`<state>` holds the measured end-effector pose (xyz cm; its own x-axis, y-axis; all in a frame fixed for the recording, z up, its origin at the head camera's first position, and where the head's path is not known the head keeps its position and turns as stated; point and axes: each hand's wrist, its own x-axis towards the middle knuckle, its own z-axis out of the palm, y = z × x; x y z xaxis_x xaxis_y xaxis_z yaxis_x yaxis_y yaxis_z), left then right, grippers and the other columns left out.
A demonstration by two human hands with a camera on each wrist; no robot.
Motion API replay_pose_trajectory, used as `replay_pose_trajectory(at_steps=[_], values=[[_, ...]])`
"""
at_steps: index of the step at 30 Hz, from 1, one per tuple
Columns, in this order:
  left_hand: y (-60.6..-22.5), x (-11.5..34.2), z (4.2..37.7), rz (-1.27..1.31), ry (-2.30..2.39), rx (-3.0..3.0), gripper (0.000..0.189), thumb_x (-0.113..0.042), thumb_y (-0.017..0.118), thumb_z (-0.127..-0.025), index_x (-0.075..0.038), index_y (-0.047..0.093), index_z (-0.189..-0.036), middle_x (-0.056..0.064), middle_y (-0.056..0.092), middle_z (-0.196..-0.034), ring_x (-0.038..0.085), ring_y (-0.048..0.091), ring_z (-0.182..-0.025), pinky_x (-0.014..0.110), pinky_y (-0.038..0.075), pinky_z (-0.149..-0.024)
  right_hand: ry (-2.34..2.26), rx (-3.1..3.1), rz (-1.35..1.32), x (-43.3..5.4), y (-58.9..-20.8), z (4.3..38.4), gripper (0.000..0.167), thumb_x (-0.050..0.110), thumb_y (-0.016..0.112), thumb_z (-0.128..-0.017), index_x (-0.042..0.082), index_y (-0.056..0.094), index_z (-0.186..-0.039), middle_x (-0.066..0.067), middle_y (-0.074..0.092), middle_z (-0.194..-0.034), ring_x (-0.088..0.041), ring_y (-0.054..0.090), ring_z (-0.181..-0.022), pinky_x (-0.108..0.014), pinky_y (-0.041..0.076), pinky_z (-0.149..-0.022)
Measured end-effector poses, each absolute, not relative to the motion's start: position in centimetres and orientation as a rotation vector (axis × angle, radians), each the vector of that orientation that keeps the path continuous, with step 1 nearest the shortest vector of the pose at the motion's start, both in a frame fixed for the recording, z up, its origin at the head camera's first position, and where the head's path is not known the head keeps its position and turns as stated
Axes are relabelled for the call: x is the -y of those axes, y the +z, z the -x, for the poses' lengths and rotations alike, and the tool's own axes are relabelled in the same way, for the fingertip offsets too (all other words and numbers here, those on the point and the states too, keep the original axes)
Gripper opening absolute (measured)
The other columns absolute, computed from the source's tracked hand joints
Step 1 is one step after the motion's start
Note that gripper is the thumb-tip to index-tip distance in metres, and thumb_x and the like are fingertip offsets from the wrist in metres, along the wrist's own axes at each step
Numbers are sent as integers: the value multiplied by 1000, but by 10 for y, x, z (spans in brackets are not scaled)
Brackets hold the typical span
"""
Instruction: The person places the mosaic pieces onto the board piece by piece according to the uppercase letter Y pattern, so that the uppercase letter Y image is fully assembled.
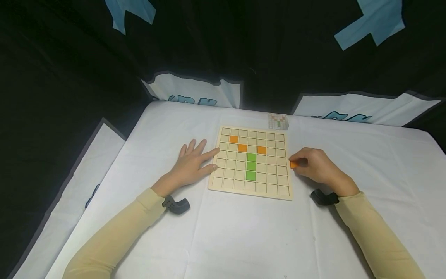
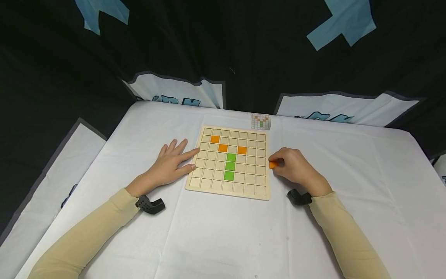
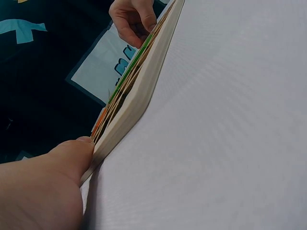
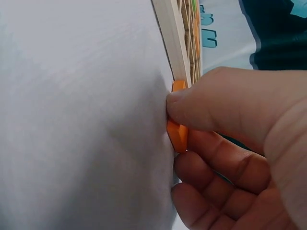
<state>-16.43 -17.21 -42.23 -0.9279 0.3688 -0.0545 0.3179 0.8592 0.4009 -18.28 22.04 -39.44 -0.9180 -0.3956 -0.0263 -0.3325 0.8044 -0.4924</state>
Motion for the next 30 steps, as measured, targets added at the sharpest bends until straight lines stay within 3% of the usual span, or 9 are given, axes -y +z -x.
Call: replay_pose_trajectory(at_steps=[30], values=[[-423,173,164,-555,591,-2908,60,-49,52,-102,-27,42,-157,23,18,-169,53,4,-156,71,1,-123,-755,-2918,656,-209,-378,200,31,-3,75,-81,-4,75,-112,-19,74,-108,-30,62,-95,-49,56,-87]])
